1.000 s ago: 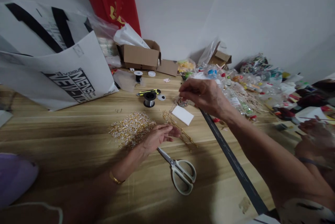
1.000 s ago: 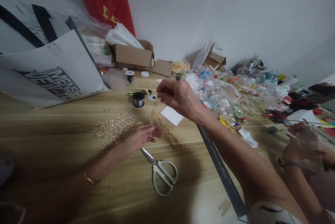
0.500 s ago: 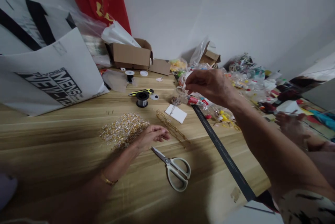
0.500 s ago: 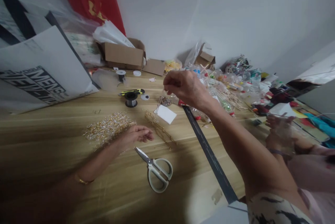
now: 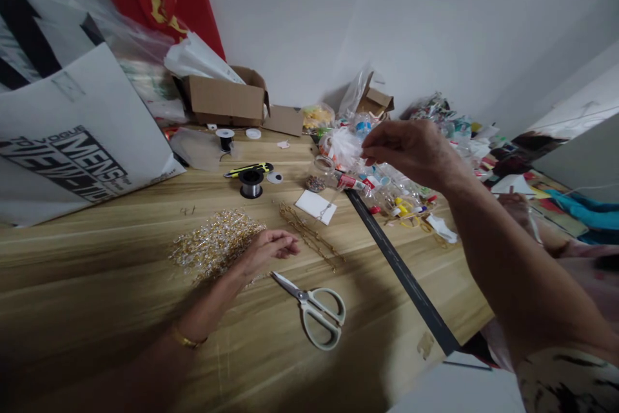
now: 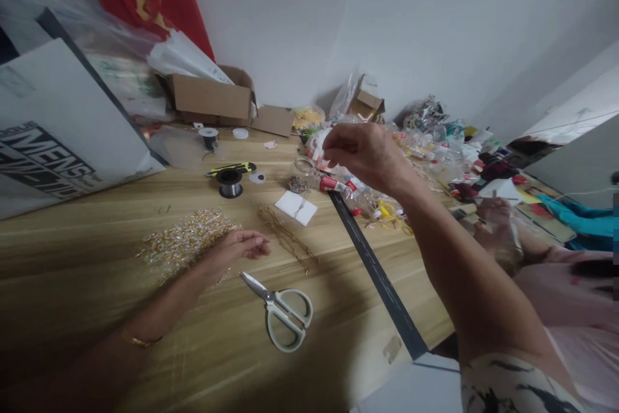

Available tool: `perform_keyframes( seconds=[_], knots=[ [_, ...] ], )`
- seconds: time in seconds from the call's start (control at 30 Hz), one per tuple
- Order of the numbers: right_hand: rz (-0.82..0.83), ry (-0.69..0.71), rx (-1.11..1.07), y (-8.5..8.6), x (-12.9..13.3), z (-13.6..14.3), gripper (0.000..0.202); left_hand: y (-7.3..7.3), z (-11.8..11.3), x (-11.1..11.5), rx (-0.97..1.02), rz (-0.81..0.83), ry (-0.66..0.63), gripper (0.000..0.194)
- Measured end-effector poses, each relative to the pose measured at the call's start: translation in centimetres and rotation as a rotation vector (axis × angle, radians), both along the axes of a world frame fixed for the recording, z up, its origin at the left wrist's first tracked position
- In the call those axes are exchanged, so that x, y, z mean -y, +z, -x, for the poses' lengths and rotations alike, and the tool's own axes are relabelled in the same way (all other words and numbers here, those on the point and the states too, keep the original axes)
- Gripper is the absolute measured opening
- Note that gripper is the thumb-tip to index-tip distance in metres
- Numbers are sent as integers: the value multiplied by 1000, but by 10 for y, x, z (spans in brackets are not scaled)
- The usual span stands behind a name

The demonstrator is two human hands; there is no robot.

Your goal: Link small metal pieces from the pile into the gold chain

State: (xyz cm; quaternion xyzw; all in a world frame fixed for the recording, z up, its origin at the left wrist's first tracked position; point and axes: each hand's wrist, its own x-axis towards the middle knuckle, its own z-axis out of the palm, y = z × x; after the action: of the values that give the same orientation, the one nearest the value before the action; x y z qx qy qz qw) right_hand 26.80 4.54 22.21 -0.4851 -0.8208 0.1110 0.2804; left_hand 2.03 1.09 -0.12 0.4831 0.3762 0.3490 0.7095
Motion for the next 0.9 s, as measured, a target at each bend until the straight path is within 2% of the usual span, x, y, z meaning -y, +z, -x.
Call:
perform_keyframes(
  seconds=[0.27, 0.47, 0.63, 0.77, 0.9],
  knots=[
    [-37, -11, 30, 0, -6, -1, 8, -4, 0, -2, -21, 14, 10, 29],
    [-59, 13, -18, -1, -19, 5, 8, 0, 2, 1, -20, -9, 45, 26],
    [-60, 31, -36, 0, -19, 9, 10, 2, -2, -1, -21, -43, 75, 20],
    [-59, 28, -57, 2, -12, 9, 11, -2, -7, -5, -91, -162, 130, 11],
    [-54, 13, -108, 6, -3, 5, 11, 2, -13, -4, -233, -315, 137, 16]
  ],
)
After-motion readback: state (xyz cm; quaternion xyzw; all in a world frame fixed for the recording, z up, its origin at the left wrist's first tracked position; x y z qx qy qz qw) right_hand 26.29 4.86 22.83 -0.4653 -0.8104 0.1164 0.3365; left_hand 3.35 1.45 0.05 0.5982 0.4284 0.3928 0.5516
